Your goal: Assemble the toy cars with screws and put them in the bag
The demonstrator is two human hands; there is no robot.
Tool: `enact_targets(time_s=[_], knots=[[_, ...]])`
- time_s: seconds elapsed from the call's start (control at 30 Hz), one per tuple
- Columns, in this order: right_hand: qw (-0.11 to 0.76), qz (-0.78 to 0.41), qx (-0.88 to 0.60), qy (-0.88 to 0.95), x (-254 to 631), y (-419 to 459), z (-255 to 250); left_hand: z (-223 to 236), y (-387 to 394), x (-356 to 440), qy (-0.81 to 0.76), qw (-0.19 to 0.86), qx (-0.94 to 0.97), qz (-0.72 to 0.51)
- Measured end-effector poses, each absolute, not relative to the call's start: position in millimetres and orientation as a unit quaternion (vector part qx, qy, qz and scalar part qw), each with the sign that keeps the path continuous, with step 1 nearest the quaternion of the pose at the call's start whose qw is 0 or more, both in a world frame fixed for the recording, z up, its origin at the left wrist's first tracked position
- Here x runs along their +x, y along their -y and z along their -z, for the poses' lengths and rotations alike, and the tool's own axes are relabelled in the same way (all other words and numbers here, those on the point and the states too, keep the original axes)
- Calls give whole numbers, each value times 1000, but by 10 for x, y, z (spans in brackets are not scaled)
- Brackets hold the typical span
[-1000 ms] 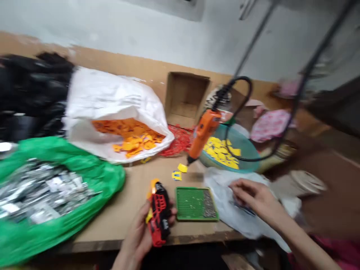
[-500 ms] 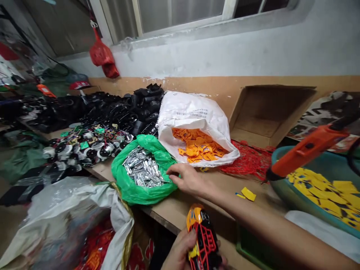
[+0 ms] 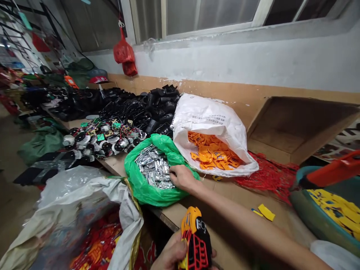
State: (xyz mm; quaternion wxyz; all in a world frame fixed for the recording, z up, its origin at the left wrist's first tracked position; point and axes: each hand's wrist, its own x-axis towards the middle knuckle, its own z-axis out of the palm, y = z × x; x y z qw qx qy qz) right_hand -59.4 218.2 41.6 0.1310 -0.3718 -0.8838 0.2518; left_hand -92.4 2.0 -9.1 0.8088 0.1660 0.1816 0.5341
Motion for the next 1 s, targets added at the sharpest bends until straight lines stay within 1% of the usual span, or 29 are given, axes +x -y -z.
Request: enact_targets(time_s=[0.1, 0.2, 0.27, 0.33, 0.4, 0.47, 0.57, 0.67, 0.77, 0.87, 1.0], knots=[[191, -313, -384, 848, -379, -2178, -478, 155, -50, -973, -201, 788, 140, -565], [235, -370, -400, 805, -52, -2035, -553, 151, -116, -989, -258, 743, 102, -609], [279, -447, -400, 750, 203, -1854, -595, 105, -177, -965, -291, 716, 81, -630], [328, -549, -388, 664, 447, -1635, -614, 43, -243, -903, -316, 704, 78, -632], [357, -619, -379, 588, 653, -1415, -603, -18, -305, -814, -332, 697, 93, -629], [362, -633, -388, 564, 818, -1230, -566, -61, -359, -712, -342, 693, 117, -623], [377, -609, -401, 570, 1011, -1062, -497, -88, -419, -565, -350, 696, 139, -611], [398, -584, -398, 585, 1168, -1012, -449, -92, -459, -443, -363, 695, 140, -604], [398, -584, -402, 582, 1291, -1012, -425, -108, -490, -345, -366, 702, 152, -591], [371, -602, -417, 571, 1377, -1005, -406, -148, -517, -258, -371, 705, 152, -585], [355, -672, -407, 507, 1460, -993, -360, -200, -535, -169, -373, 711, 151, -577]])
